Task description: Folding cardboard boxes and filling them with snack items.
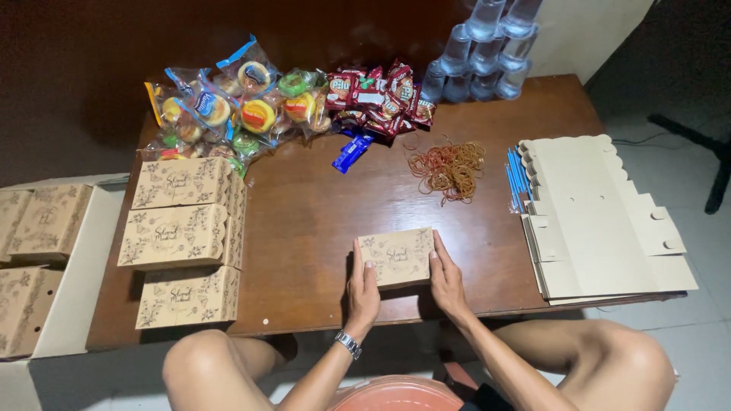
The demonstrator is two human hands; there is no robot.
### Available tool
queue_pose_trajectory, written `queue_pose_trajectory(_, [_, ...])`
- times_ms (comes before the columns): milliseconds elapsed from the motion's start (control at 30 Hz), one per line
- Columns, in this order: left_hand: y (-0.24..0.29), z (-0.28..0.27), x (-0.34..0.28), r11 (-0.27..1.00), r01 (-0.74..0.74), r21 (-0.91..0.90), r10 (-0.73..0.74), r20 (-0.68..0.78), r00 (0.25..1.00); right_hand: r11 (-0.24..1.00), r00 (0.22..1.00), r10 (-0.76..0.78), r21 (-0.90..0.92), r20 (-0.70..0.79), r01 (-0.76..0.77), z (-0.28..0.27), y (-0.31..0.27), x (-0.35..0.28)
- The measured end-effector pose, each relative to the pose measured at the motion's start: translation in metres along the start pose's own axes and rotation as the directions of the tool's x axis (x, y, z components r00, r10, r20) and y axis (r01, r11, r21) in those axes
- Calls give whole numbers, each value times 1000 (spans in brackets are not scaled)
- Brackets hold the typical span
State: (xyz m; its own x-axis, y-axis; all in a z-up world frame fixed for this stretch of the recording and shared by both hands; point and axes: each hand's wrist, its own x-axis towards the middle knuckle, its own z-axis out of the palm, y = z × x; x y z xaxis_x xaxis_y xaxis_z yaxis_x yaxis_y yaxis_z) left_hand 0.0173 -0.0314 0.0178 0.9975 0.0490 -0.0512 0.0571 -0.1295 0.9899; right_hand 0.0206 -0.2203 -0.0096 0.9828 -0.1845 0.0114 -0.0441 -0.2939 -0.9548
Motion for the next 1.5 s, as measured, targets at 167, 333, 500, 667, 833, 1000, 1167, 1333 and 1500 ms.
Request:
queue_pose_trajectory(167, [-10,0,8,1000,6,-14,-6,-6,1000,998,999,39,-40,-9,-39,0,-17,-1])
queue_pose_trajectory(333, [-34,-1,21,999,37,-18,-37,28,999,992,988,128,-8,82,-127,-2,15,6])
queue_pose_trajectory(500, [-17,-6,24,999,44,0,-44,52,998,985,980,174,-35,94,-172,-14,-15,16])
queue_pose_trajectory(667, [-10,-6,23,997,80,18,-81,53,995,993,993,103,-46,-54,-105,-3,-2,7])
queue_pose_trajectory(833, [-3,-8,23,994,105,28,-107,49,993,996,999,46,-81,19,-44,-9,15,21])
queue_pose_trajectory(1000, [-5,-7,23,992,118,37,-120,55,991,996,995,93,-12,-41,-94,-8,4,21])
queue_pose_trajectory(1167, [2,-7,23,993,111,47,-114,50,992,997,969,80,40,-235,-73,-2,14,40])
queue_pose_trajectory(1333, [54,-13,5,986,155,62,-158,49,986,956,935,138,-202,-327,-212,-7,30,67])
queue_pose_trajectory(1500, [44,-12,8,988,147,53,-150,44,988,945,942,-73,-326,-327,-39,-2,17,69])
